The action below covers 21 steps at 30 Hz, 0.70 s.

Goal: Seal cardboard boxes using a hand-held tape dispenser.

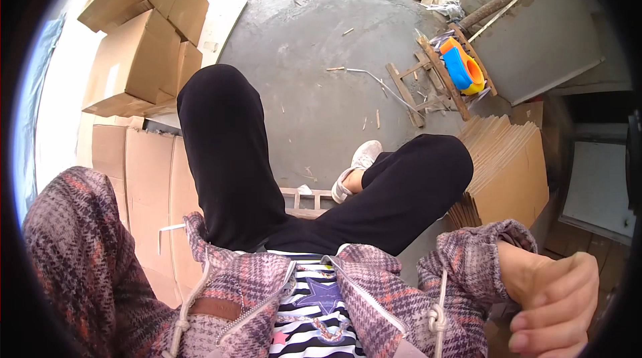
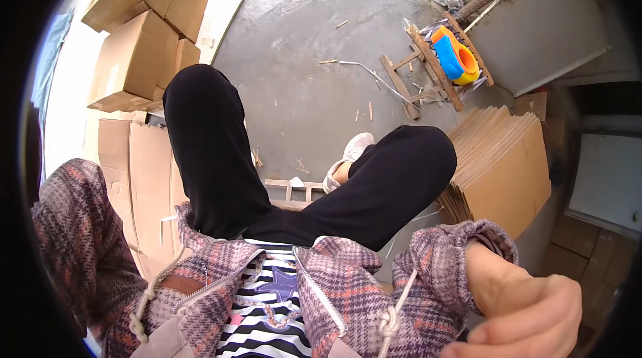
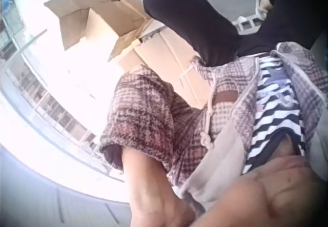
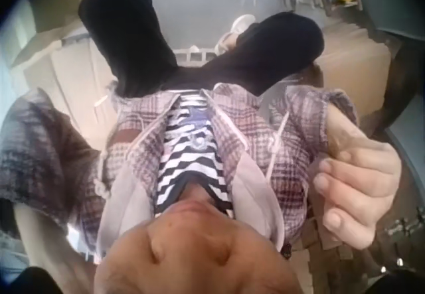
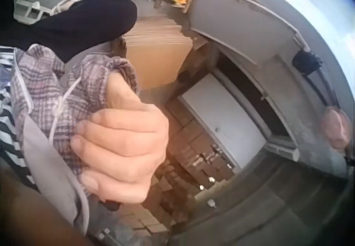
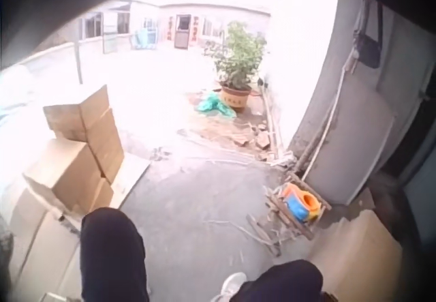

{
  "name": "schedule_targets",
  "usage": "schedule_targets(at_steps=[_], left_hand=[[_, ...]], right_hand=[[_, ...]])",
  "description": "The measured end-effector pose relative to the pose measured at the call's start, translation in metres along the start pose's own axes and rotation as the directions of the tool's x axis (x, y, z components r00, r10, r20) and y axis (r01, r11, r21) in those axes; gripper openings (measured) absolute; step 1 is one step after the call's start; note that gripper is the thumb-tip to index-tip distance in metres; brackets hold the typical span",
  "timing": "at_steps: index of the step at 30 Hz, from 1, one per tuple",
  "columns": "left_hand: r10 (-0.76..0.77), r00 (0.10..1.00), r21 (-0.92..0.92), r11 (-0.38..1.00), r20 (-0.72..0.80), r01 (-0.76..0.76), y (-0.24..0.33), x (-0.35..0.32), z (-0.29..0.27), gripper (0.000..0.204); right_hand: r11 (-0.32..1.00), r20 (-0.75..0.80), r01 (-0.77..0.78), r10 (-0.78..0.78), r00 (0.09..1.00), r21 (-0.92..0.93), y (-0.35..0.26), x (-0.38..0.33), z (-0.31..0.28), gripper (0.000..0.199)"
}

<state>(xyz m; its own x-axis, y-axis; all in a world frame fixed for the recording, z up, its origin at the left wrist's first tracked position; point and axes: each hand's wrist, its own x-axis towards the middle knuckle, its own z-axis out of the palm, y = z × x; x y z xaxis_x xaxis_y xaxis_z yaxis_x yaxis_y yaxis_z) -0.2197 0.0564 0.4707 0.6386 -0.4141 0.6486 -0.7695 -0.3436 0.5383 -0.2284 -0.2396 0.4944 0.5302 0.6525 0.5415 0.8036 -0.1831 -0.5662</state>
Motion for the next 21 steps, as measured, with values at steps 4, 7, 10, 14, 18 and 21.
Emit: schedule_targets(at_steps=[4, 7, 10, 14, 18, 21], left_hand=[[-0.016, 1.000, -0.017, 1.000, 0.016, 0.016, 0.007, 0.001, 0.013, 0.013], [-0.046, 0.999, -0.012, 0.999, 0.028, 0.047, 0.014, -0.001, 0.026, 0.012], [-0.079, 0.997, -0.016, 0.997, 0.023, 0.079, 0.018, -0.004, 0.034, 0.012], [-0.041, 0.999, -0.061, 0.997, 0.000, 0.041, 0.018, -0.006, 0.035, 0.013], [0.042, 0.998, -0.096, 0.994, -0.054, -0.047, 0.013, -0.003, 0.035, 0.015], [0.114, 0.987, -0.128, 0.983, -0.116, -0.129, 0.010, -0.001, 0.033, 0.016]], right_hand=[[0.992, 0.037, -0.117, 0.119, 0.992, -0.051, 0.014, -0.008, 0.036, 0.018], [0.991, -0.023, -0.010, 0.007, 1.000, -0.134, 0.009, -0.014, 0.046, 0.018], [0.972, -0.084, 0.061, -0.082, 0.993, -0.228, 0.003, -0.019, 0.043, 0.018], [0.923, -0.170, 0.123, -0.195, 0.966, -0.364, -0.009, -0.030, 0.035, 0.018], [0.827, -0.244, 0.169, -0.343, 0.907, -0.536, -0.023, -0.046, 0.027, 0.018], [0.734, -0.294, 0.186, -0.473, 0.831, -0.654, -0.034, -0.057, 0.022, 0.019]])
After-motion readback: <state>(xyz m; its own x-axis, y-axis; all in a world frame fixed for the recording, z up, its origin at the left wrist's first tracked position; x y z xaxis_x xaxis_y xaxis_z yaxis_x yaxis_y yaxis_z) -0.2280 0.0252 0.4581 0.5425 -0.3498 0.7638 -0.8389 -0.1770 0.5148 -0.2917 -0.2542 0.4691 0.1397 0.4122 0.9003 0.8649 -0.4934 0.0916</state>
